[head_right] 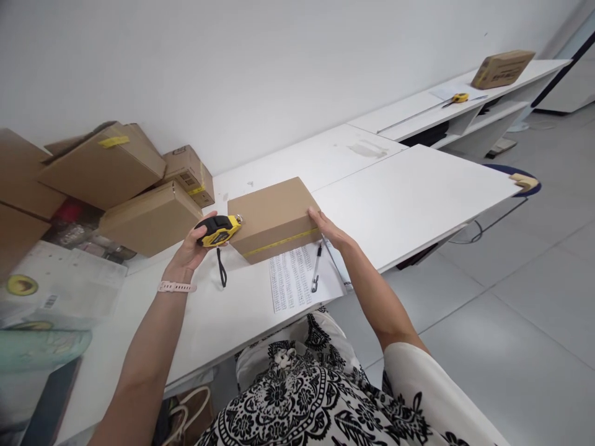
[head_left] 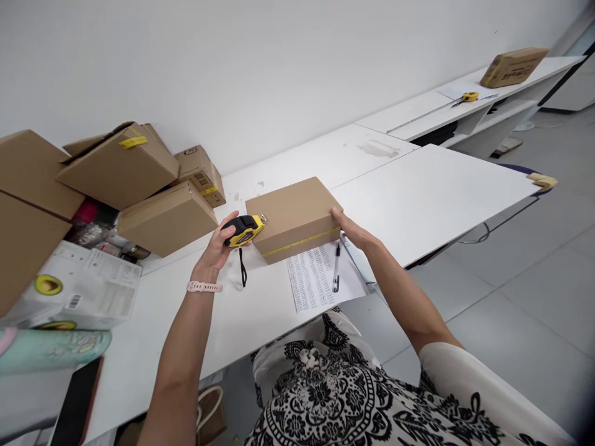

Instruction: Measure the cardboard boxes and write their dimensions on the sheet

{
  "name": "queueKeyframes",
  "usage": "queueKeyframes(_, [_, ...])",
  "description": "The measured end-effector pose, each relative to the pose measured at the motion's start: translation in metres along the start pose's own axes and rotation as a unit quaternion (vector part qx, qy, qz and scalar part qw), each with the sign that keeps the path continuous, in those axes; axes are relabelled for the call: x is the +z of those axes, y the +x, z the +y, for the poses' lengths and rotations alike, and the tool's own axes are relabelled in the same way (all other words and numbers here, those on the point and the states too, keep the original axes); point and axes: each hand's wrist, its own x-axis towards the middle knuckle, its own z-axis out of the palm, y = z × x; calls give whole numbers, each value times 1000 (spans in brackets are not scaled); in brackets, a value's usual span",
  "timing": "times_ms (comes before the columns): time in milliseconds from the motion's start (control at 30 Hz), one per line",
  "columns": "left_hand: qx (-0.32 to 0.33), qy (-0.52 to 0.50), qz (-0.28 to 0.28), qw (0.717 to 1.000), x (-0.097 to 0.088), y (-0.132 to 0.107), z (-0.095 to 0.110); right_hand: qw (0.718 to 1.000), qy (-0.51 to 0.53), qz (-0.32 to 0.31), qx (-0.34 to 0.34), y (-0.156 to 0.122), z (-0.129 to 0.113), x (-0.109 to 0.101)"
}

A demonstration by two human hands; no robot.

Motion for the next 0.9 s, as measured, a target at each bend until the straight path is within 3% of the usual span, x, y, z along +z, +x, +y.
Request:
queueKeyframes(133, [6, -6, 13, 1000, -10, -13, 0, 999, -9, -31, -3, 1, -9, 9])
queueKeyframes(233, [18, -2, 38, 999, -30, -35, 0, 998, -22, -57, 1, -1, -14, 29])
queueKeyframes(500, [22, 2, 146, 989, -109, -122, 3, 985, -20, -170, -13, -9, -15, 122])
queueKeyframes(633, [33, -7, 194, 980, -133, -155, 9, 978, -19, -208, -8, -19, -15, 158])
queueKeyframes(700, [56, 8, 203, 978, -136, -165, 17, 979, -26, -203, -8, -21, -19, 165])
queueKeyframes(767, [78, 9, 200, 977, -132, -171, 26, 987, -27, -151, -39, -21, -30, 168])
queueKeyframes(833, [87, -11, 189, 978, -120, -170, 36, 992, -23, -73, -103, -21, -48, 172])
queueKeyframes(900, [81, -31, 172, 981, -103, -162, 43, 985, -19, -51, -162, -22, -73, 181])
